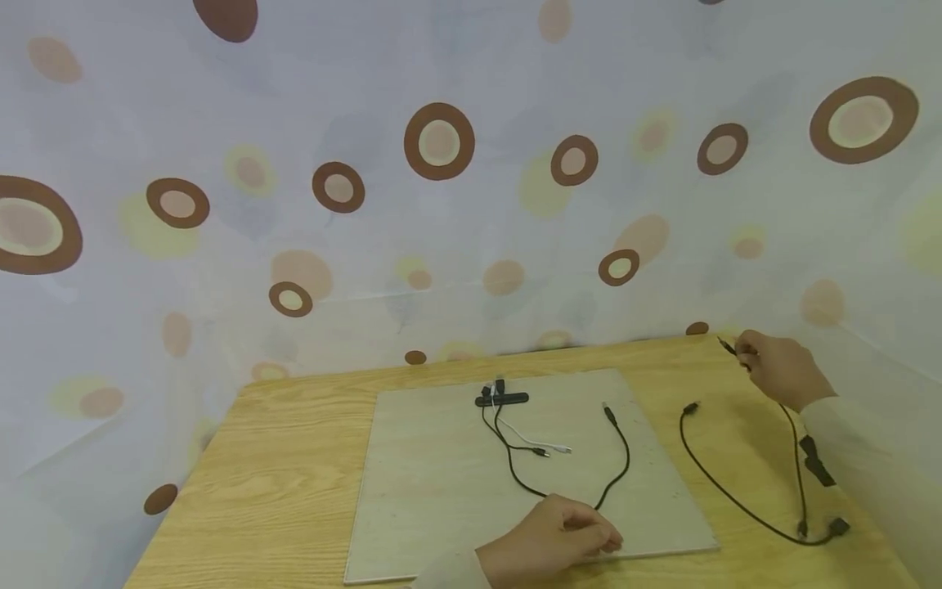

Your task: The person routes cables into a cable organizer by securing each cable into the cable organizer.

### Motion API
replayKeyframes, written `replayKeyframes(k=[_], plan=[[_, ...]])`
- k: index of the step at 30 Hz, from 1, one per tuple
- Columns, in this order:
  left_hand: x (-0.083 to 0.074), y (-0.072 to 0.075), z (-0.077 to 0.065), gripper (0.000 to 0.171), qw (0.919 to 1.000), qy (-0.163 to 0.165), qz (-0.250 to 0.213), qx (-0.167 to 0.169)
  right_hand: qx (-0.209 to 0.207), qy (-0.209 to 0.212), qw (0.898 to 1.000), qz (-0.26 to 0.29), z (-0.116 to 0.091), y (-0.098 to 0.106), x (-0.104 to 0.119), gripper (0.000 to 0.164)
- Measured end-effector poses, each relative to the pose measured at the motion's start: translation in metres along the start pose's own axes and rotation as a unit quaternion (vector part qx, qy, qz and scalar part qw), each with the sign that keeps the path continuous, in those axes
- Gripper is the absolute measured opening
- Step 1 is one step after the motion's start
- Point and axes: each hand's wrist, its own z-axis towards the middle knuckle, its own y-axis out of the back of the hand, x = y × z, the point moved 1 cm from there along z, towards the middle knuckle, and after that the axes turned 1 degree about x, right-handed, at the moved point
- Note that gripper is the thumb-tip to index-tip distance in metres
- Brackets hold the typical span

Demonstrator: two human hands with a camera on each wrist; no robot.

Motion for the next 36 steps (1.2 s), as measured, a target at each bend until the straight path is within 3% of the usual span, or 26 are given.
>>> replayKeyframes(k=[7,10,21,28,36], plan=[[0.002,0.004,0.0,0.029,1.0,-0.005,0.0,-0.005,-0.088,0.008,0.996,-0.005,-0.003,0.029,0.005,0.006],[0.003,0.005,0.0,0.029,0.9999,0.002,0.0,-0.011,-0.107,-0.003,0.994,0.016,-0.003,0.039,0.006,0.006],[0.007,0.005,-0.003,0.027,0.9996,0.022,-0.015,-0.013,-0.095,-0.063,0.988,0.102,-0.005,0.063,0.007,0.017],[0.002,0.009,-0.001,0.029,0.9999,0.011,-0.009,-0.009,-0.086,-0.108,0.969,0.204,-0.005,0.058,0.012,0.025],[-0.005,0.008,0.0,0.029,0.9997,0.001,-0.02,-0.012,-0.059,-0.123,0.946,0.294,-0.005,0.047,0.031,0.027]])
